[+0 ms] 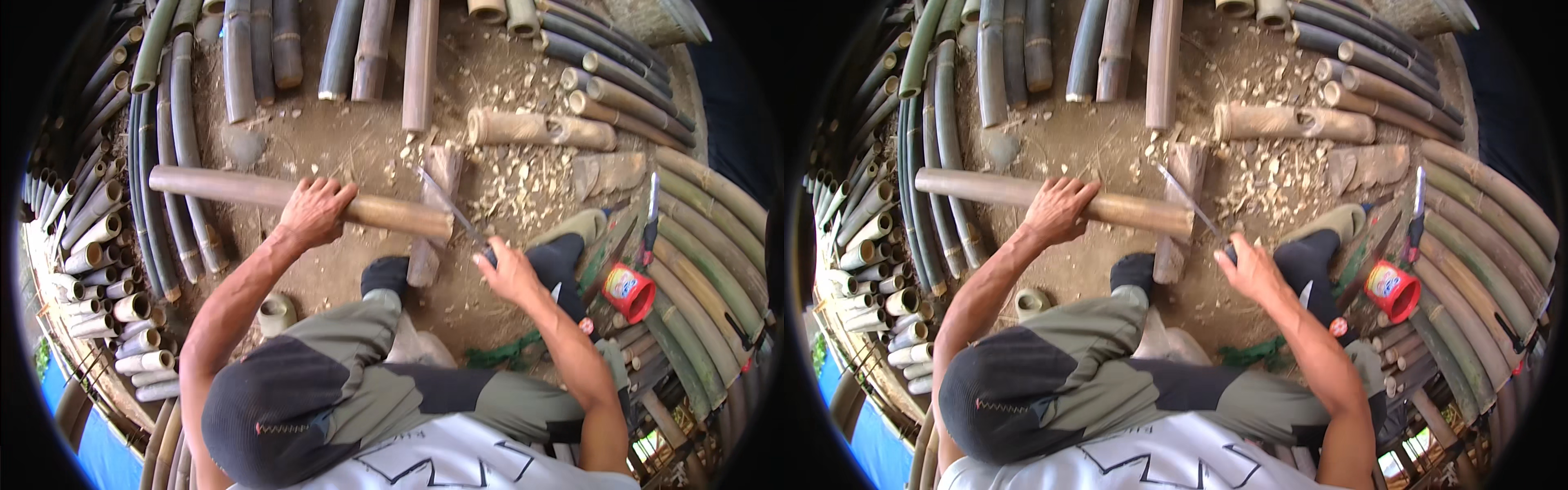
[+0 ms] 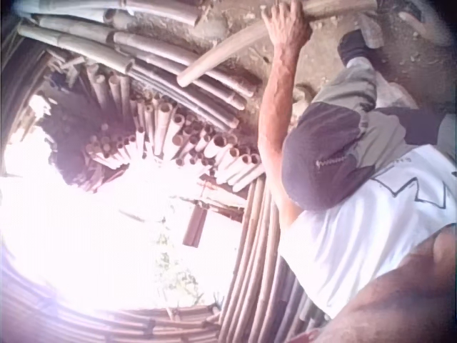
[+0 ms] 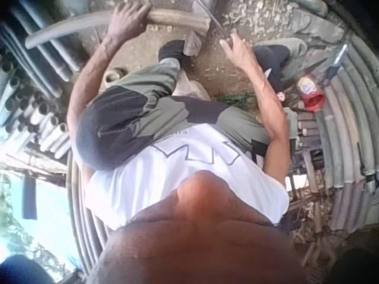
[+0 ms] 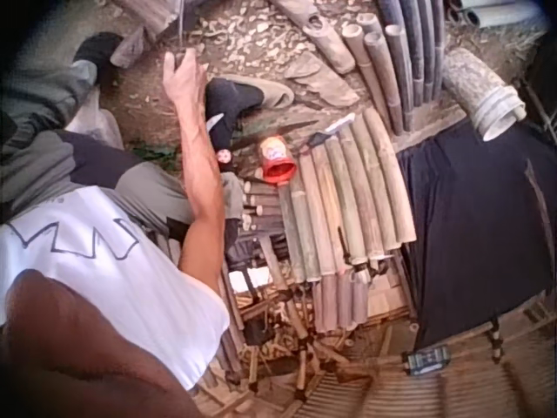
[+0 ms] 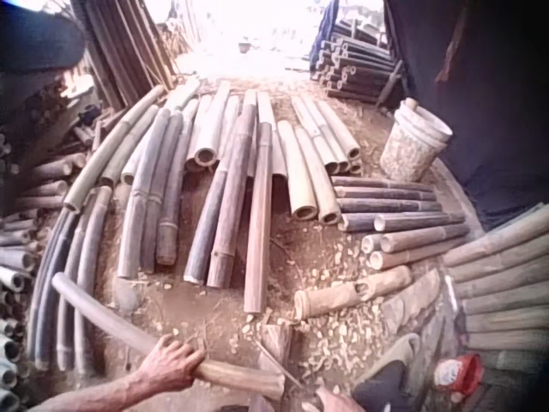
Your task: The person sits on the ground and uses a machete to shave and shape the ends of bamboo poles. They repeatedly pick up a pole, hold it against a wooden block, and strike it with the machete to remove the outer layer, then place the pole aside.
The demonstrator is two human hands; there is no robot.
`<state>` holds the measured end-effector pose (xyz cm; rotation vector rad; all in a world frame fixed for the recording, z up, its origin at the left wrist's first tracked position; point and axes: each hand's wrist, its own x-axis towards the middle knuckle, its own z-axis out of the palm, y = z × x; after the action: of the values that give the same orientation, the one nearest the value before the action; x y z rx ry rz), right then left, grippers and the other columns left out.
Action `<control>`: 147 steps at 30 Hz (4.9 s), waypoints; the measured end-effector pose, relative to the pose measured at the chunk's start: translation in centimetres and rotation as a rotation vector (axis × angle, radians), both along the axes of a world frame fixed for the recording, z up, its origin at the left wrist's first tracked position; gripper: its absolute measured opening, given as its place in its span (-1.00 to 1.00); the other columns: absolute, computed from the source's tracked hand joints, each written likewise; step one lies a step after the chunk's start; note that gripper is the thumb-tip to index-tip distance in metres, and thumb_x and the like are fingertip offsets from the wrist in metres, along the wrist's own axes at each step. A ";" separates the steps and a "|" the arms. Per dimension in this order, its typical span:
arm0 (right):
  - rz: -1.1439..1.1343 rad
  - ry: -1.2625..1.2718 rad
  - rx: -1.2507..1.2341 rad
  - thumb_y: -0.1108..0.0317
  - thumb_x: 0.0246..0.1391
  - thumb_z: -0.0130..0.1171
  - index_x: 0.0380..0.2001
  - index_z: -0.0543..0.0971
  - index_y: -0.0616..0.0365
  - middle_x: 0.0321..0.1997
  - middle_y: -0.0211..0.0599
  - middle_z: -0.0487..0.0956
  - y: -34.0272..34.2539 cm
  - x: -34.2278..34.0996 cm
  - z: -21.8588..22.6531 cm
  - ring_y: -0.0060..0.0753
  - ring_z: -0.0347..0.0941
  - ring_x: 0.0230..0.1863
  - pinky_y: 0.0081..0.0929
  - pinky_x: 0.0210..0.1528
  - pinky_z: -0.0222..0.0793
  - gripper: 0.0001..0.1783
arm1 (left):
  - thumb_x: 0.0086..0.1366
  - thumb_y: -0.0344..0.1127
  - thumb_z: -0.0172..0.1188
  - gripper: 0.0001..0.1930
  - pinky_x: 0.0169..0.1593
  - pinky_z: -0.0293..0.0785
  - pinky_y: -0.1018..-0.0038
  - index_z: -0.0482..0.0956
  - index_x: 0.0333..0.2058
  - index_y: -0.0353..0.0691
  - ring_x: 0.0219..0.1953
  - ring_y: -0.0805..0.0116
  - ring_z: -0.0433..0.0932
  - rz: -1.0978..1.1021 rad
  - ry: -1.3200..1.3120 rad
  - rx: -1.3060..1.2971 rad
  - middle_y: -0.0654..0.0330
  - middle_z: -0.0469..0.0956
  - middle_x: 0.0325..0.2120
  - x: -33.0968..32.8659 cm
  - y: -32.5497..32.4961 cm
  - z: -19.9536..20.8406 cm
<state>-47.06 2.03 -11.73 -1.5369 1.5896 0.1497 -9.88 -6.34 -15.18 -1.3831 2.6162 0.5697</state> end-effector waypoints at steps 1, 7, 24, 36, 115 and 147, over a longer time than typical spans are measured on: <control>0.019 -0.010 -0.103 0.08 0.22 0.14 -0.08 0.42 0.27 -0.39 0.19 0.60 1.9 -0.5 -0.4 0.33 0.55 -0.32 0.07 -0.27 0.44 -0.55 | -0.09 -0.27 0.39 -0.43 0.07 0.43 0.20 0.49 -0.01 -0.01 -0.04 0.16 0.49 -0.007 -0.065 0.097 0.19 0.50 -0.16 0.1 -0.3 0.2; -0.063 -0.275 -0.334 0.15 0.23 0.14 -0.11 0.44 0.33 -0.45 -0.01 0.56 0.3 3.9 5.2 -0.05 0.58 -0.47 -0.23 -0.44 0.48 -0.59 | -0.14 -0.26 0.39 -0.53 -0.10 0.56 0.23 0.53 -0.15 -0.04 -0.12 0.14 0.57 -0.049 -0.131 0.254 0.18 0.56 -0.24 0.7 -1.8 -0.3; 0.104 0.093 -0.092 0.16 0.26 0.11 -0.16 0.40 0.32 -0.59 -0.02 0.53 0.9 1.5 -1.4 -0.10 0.53 -0.61 -0.21 -0.56 0.46 -0.63 | -0.06 -0.31 0.32 -0.68 -0.16 0.49 0.22 0.45 -0.30 -0.15 -0.28 0.14 0.59 -0.042 0.040 -0.046 0.17 0.54 -0.41 0.8 0.1 -2.0; 0.044 0.032 -0.020 0.21 0.22 0.14 -0.19 0.40 0.23 -0.52 0.12 0.57 -0.9 0.8 -1.1 0.12 0.57 -0.52 -0.07 -0.49 0.46 -0.70 | 0.00 -0.31 0.24 -0.63 -0.10 0.43 0.25 0.46 -0.16 -0.19 -0.27 0.18 0.55 -0.042 0.119 -0.362 0.17 0.54 -0.34 0.7 1.1 -3.1; -0.064 -0.400 -0.649 0.21 0.22 0.18 -0.16 0.42 0.30 -0.61 -0.14 0.54 0.0 4.1 2.6 -0.15 0.54 -0.63 -0.27 -0.57 0.49 -0.65 | 0.09 -0.32 0.18 -0.60 0.04 0.36 0.27 0.45 -0.03 -0.14 -0.08 0.23 0.46 -0.027 0.038 -0.432 0.25 0.53 -0.15 0.8 2.8 -3.4; 0.078 0.067 -0.146 0.19 0.23 0.16 -0.17 0.40 0.24 -0.63 -0.06 0.51 -0.7 0.8 -2.3 -0.03 0.51 -0.62 -0.23 -0.48 0.46 -0.68 | -0.02 -0.32 0.31 -0.60 -0.07 0.46 0.28 0.49 -0.13 -0.14 -0.20 0.23 0.55 -0.024 0.061 -0.357 0.24 0.56 -0.29 0.6 2.1 -3.2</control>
<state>-46.25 1.37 -14.07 -1.7239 1.6227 0.1321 -9.28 -4.24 -18.37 -1.4401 2.8843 0.1451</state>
